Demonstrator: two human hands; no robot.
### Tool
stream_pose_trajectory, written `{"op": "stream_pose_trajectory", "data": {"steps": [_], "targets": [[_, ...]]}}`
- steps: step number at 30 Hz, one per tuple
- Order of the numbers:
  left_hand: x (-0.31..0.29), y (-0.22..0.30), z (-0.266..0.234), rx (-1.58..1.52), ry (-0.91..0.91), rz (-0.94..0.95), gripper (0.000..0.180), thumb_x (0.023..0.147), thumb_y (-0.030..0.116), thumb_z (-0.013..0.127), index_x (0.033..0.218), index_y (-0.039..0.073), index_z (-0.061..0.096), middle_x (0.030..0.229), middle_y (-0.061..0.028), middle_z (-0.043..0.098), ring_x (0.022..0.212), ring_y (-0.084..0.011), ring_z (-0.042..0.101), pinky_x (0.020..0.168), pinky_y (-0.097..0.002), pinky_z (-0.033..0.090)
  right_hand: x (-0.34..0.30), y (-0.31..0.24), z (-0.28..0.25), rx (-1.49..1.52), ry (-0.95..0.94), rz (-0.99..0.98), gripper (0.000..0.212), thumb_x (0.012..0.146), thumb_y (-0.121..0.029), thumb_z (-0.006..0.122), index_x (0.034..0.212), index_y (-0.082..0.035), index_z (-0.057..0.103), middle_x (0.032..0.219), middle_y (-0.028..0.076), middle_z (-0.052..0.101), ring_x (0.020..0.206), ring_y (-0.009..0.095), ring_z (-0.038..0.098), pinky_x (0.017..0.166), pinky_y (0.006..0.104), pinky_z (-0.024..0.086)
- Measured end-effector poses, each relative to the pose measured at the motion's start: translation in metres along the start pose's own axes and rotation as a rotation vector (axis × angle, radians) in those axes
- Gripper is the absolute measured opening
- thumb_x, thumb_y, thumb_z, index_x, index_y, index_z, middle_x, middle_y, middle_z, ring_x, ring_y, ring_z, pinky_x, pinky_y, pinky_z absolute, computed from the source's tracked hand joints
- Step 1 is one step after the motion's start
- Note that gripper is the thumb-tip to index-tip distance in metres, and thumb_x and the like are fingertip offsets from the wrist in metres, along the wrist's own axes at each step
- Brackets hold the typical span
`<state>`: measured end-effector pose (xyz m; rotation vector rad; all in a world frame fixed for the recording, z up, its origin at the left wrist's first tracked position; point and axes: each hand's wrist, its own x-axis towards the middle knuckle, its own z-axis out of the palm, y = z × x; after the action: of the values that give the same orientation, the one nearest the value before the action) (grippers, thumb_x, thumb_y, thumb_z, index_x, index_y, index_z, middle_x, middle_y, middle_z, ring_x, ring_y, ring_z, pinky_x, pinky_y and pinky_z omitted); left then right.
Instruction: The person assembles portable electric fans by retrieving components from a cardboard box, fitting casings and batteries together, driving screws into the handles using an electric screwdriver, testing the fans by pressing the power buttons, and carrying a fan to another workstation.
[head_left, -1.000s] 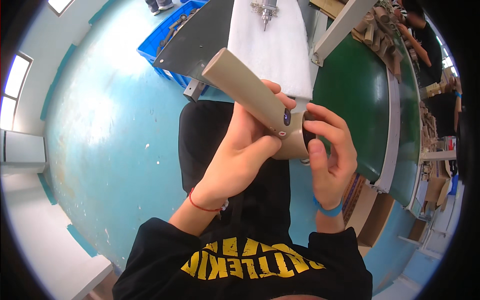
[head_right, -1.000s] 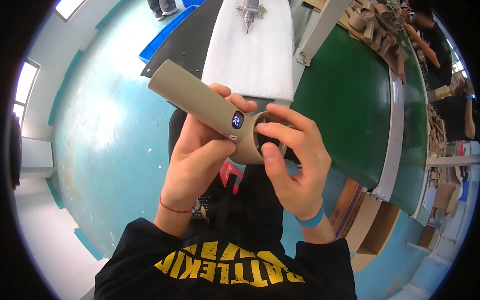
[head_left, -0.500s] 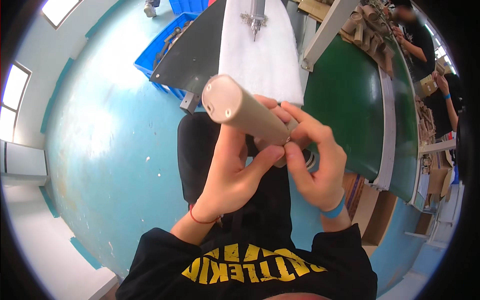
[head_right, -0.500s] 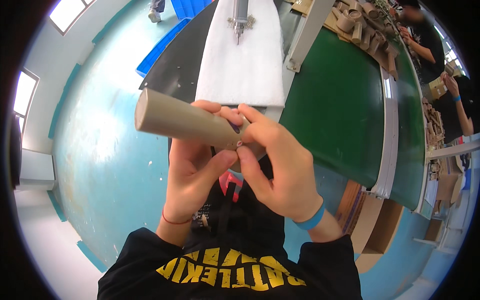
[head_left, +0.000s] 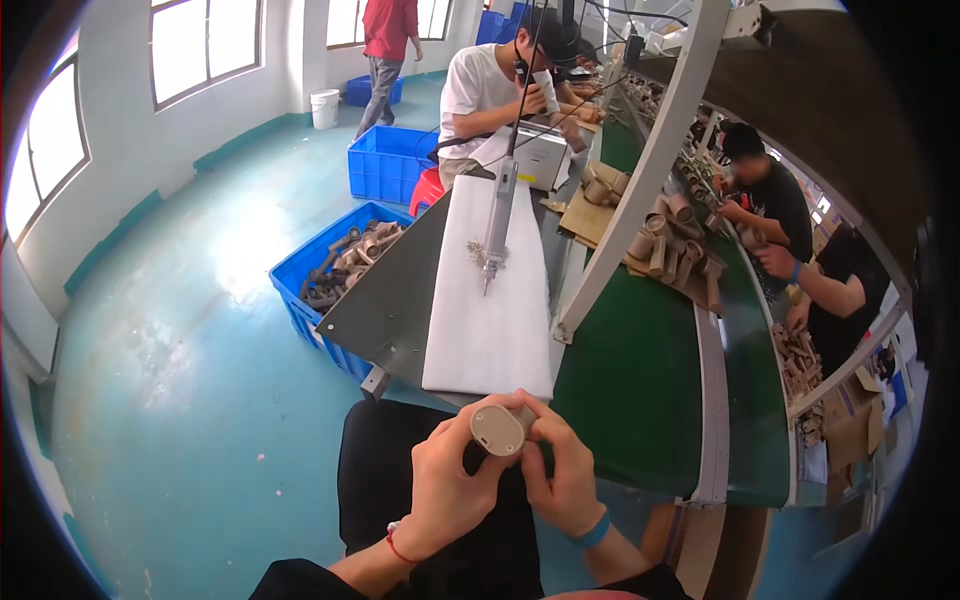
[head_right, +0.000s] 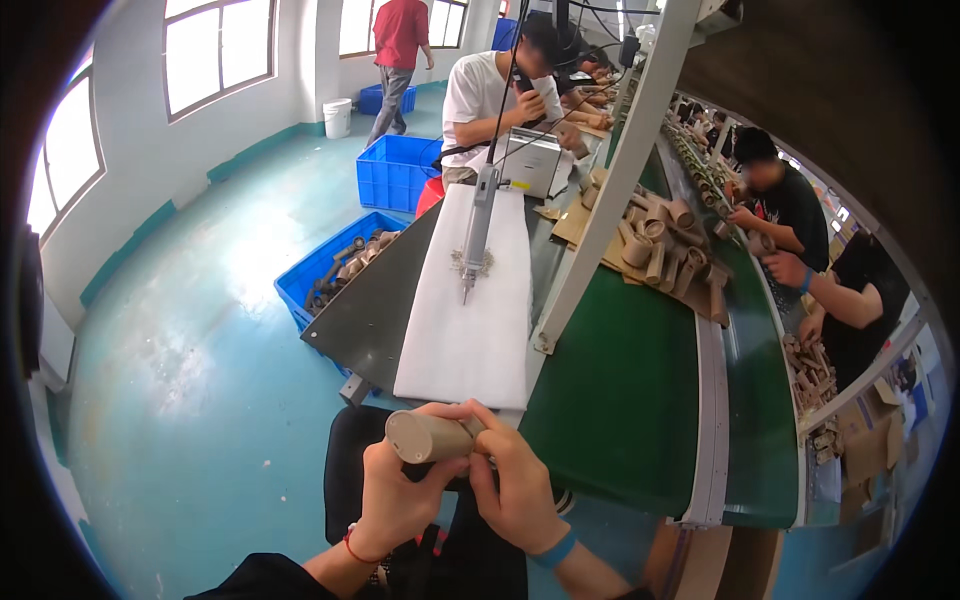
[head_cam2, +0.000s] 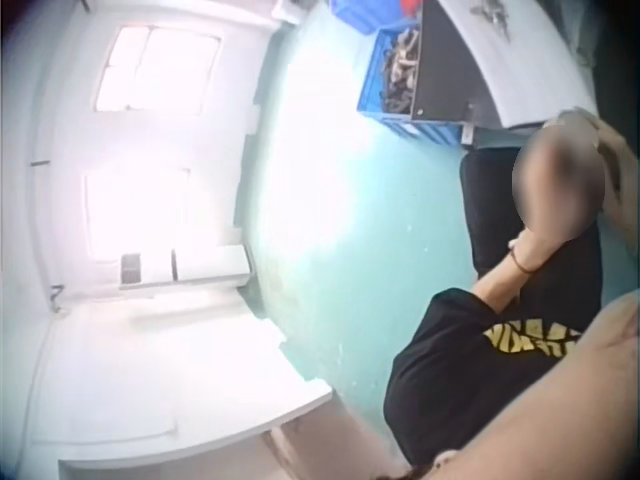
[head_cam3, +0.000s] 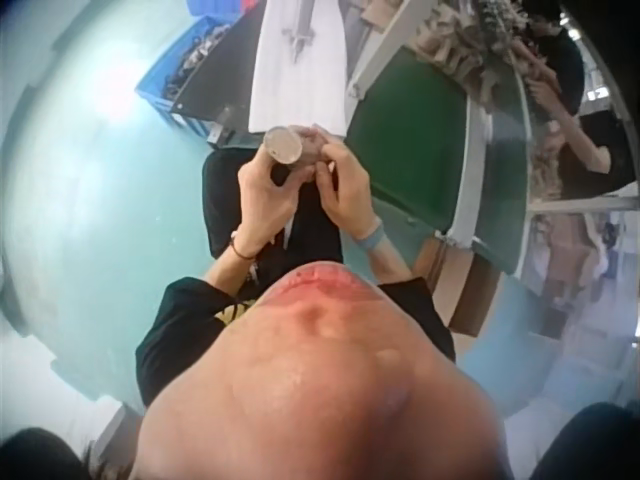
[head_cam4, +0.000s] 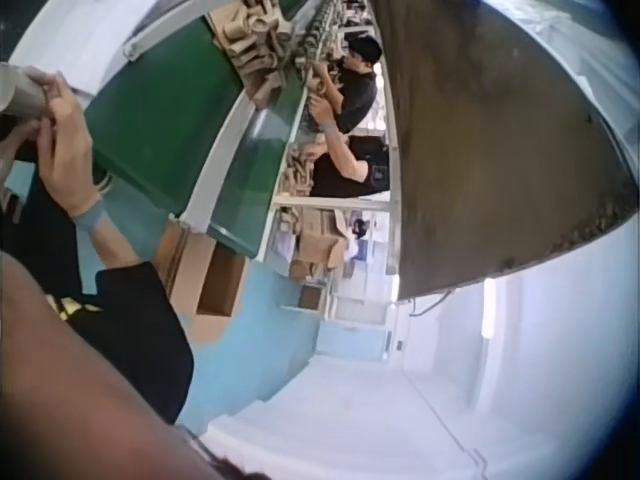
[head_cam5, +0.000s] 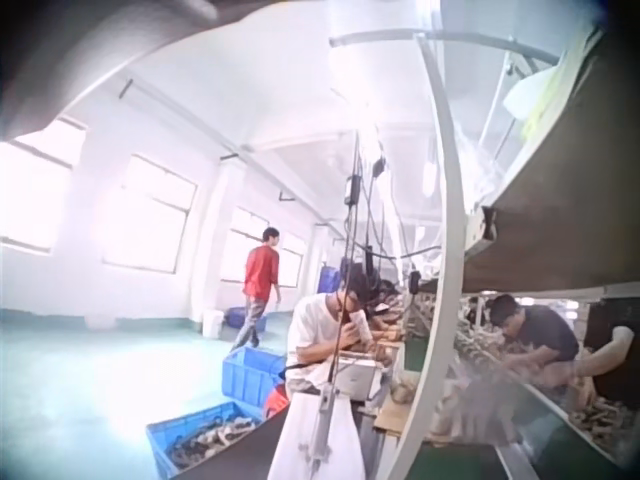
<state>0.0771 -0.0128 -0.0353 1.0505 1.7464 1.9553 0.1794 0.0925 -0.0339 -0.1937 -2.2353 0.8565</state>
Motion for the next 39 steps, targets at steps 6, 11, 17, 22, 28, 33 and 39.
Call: {"op": "stream_pose_trajectory", "data": {"steps": [6, 11, 17, 22, 28, 33, 39], "targets": [[-0.01, 0.004, 0.003, -0.067, 0.084, 0.069, 0.043, 0.073, -0.01, 0.066, 0.113, 0.006, 0.062, 0.101, -0.0134, 0.068, 0.091, -0.0244, 0.068, 0.077, -0.0285, 0.052, -0.001, 0.0, 0.004, 0.025, 0.02, -0.115, 0.015, 0.09, 0.0, 0.049, 0.105, 0.0, 0.045, 0.129, 0.027, 0.053, 0.106, 0.034, 0.06, 0.091, 0.0363, 0.045], [-0.006, 0.002, 0.003, -0.044, 0.105, 0.108, 0.046, 0.072, -0.016, 0.061, 0.114, 0.005, 0.062, 0.106, -0.0157, 0.067, 0.097, -0.0228, 0.068, 0.079, -0.0273, 0.051, 0.002, 0.007, 0.007, 0.038, -0.028, -0.069, 0.016, 0.091, 0.0, 0.046, 0.106, -0.001, 0.043, 0.129, 0.027, 0.051, 0.11, 0.035, 0.057, 0.094, 0.0381, 0.043], [-0.006, 0.005, 0.003, 0.045, 0.036, 0.206, 0.045, 0.075, -0.015, 0.063, 0.116, -0.001, 0.053, 0.114, -0.0095, 0.059, 0.097, -0.0154, 0.061, 0.078, -0.0252, 0.052, 0.007, 0.007, 0.006, -0.009, 0.037, -0.165, 0.02, 0.084, 0.006, 0.051, 0.102, -0.001, 0.047, 0.124, 0.025, 0.055, 0.104, 0.039, 0.058, 0.089, 0.0402, 0.046], [0.006, 0.001, 0.004, -0.004, -0.071, 0.207, 0.042, 0.078, -0.015, 0.061, 0.117, -0.003, 0.053, 0.115, -0.0104, 0.06, 0.096, -0.0147, 0.06, 0.079, -0.0251, 0.053, 0.001, 0.019, 0.007, 0.141, 0.143, -0.147, 0.021, 0.084, 0.005, 0.053, 0.103, -0.001, 0.047, 0.125, 0.025, 0.055, 0.1, 0.034, 0.06, 0.086, 0.0362, 0.048], [0.005, 0.0, 0.004, -0.176, -0.105, 0.071, 0.05, 0.077, -0.014, 0.063, 0.123, -0.003, 0.047, 0.119, -0.0164, 0.059, 0.097, -0.0146, 0.061, 0.086, -0.0265, 0.051, 0.002, 0.009, -0.014, 0.087, 0.116, -0.06, 0.022, 0.079, 0.005, 0.064, 0.098, -0.001, 0.056, 0.115, 0.019, 0.062, 0.091, 0.03, 0.064, 0.076, 0.0328, 0.052], [0.003, 0.005, 0.009, -0.185, -0.056, 0.048, 0.037, 0.075, -0.013, 0.066, 0.11, -0.003, 0.058, 0.114, -0.0096, 0.062, 0.099, -0.0163, 0.062, 0.082, -0.0275, 0.052, 0.007, 0.01, -0.026, -0.102, 0.089, -0.171, 0.02, 0.075, 0.008, 0.063, 0.093, 0.0, 0.059, 0.115, 0.02, 0.062, 0.095, 0.029, 0.064, 0.082, 0.0329, 0.051], [0.007, 0.007, 0.013, -0.122, -0.051, 0.184, 0.042, 0.073, -0.014, 0.068, 0.112, -0.003, 0.058, 0.113, -0.0098, 0.064, 0.097, -0.0156, 0.062, 0.083, -0.0268, 0.051, 0.012, 0.011, -0.028, -0.206, 0.082, -0.264, 0.021, 0.073, 0.008, 0.061, 0.092, 0.001, 0.056, 0.115, 0.019, 0.061, 0.101, 0.034, 0.061, 0.085, 0.0371, 0.05]]}}
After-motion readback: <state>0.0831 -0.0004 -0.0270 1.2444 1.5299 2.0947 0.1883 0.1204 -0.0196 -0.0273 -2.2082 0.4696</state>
